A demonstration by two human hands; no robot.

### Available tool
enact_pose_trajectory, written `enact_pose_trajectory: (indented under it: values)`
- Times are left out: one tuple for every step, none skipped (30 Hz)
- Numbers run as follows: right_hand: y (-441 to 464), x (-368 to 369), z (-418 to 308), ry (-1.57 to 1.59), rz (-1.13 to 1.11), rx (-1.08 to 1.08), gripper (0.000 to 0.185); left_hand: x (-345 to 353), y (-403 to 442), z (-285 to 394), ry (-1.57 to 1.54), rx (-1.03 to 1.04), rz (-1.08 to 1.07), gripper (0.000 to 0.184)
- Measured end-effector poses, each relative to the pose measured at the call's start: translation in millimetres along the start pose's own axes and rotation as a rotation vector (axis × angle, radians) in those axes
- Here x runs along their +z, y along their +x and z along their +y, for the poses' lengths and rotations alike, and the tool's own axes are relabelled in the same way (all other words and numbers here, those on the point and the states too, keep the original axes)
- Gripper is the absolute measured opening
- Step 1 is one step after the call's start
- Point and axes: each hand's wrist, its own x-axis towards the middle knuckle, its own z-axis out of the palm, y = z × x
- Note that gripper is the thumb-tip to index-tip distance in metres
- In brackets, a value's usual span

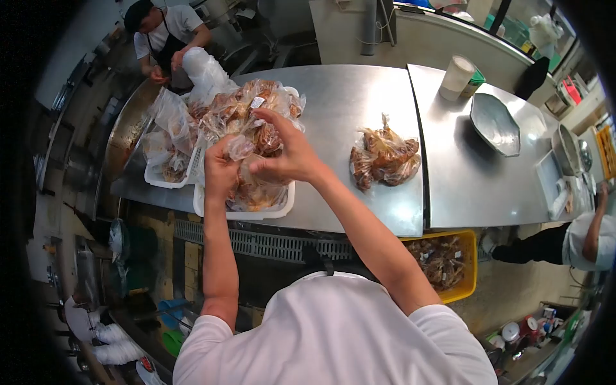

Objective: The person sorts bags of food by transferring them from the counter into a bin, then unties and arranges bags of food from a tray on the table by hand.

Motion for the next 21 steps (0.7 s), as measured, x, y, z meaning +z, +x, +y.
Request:
enact_pose_trajectory:
  values:
    - [-9.7, -1.1, 7.3, 0.017, -0.016, -0.017, 0.044, 3.4, 3.2, 2.1, -0.024, 0.014, -0.054, 0.031]
    - [-19.1, -2.2, 14.5, 0.033, -0.032, -0.034, 0.052, 11.8, 1.9, 6.2, -0.026, 0.000, -0.053, 0.031]
    - [-23.5, 2.3, 22.9, -0.070, -0.259, 0.199, 0.051, 25.6, 5.9, 18.6, -0.006, 0.071, -0.074, 0.032]
    - [-28.1, 9.1, 37.9, -0.033, -0.285, 0.300, 0.047, 33.6, 10.5, 25.8, 0.013, 0.150, -0.097, 0.033]
    - [-32.6, 15.8, 53.2, 0.001, -0.306, 0.402, 0.044, 33.0, 9.5, 22.3, -0.048, 0.175, -0.061, 0.039]
    - [-36.6, 18.4, 59.2, -0.001, -0.297, 0.399, 0.044, 31.7, 3.2, 27.2, -0.050, 0.180, -0.069, 0.039]
    - [-40.7, 19.0, 61.9, 0.260, -0.092, 0.449, 0.039, 30.8, -8.0, 34.8, 0.011, 0.146, 0.133, 0.043]
    - [-45.6, 16.9, 65.2, 0.519, 0.116, 0.491, 0.034, 29.5, -17.4, 38.4, 0.071, 0.107, 0.335, 0.048]
    - [-44.4, 8.0, 47.3, 0.621, 0.074, 0.592, 0.034, 26.6, -27.6, 12.3, 0.380, 0.072, 0.366, 0.059]
    - [-48.5, 8.4, 49.4, 0.622, 0.088, 0.595, 0.034, 38.6, -36.4, -20.5, 0.377, 0.071, 0.353, 0.059]
    - [-53.6, 12.5, 53.2, 0.675, 0.001, 0.610, 0.035, 51.8, -47.5, -53.6, 0.271, -0.042, 0.255, 0.063]
    - [-56.1, 16.7, 54.4, 0.726, -0.091, 0.619, 0.036, 58.7, -52.6, -70.3, 0.166, -0.151, 0.161, 0.067]
    - [-53.1, 18.6, 7.2, 0.533, 0.088, 0.599, 0.032, 54.2, -51.2, -74.1, 0.165, -0.146, 0.156, 0.067]
    - [-51.7, 21.7, 18.8, 0.530, 0.095, 0.597, 0.032, 46.0, -50.4, -77.6, -0.018, -0.342, 0.012, 0.066]
    - [-48.8, 23.4, 39.2, 0.554, 0.148, 0.457, 0.027, 45.7, -51.9, -75.0, -0.119, -0.435, -0.066, 0.066]
    - [-44.6, 21.1, 46.8, 0.575, 0.199, 0.318, 0.022, 46.1, -51.5, -66.5, -0.210, -0.534, -0.138, 0.066]
    - [-44.6, 17.4, 53.3, 0.570, 0.203, 0.320, 0.022, 44.9, -59.5, -54.9, -0.147, -0.389, -0.042, 0.057]
    - [-42.2, 13.7, 55.4, 0.448, 0.088, 0.378, 0.018, 44.2, -59.3, -35.1, -0.082, -0.242, 0.055, 0.049]
    - [-42.1, 12.1, 55.3, 0.328, -0.023, 0.436, 0.014, 48.6, -54.4, -9.8, -0.141, -0.136, 0.096, 0.039]
    - [-46.3, 15.6, 54.0, 0.332, -0.016, 0.444, 0.014, 52.2, -54.6, -8.4, -0.141, -0.144, 0.088, 0.039]
    - [-47.3, 21.2, 48.2, 0.002, -0.130, 0.196, 0.015, 55.7, -49.5, -8.4, -0.131, -0.129, 0.091, 0.037]
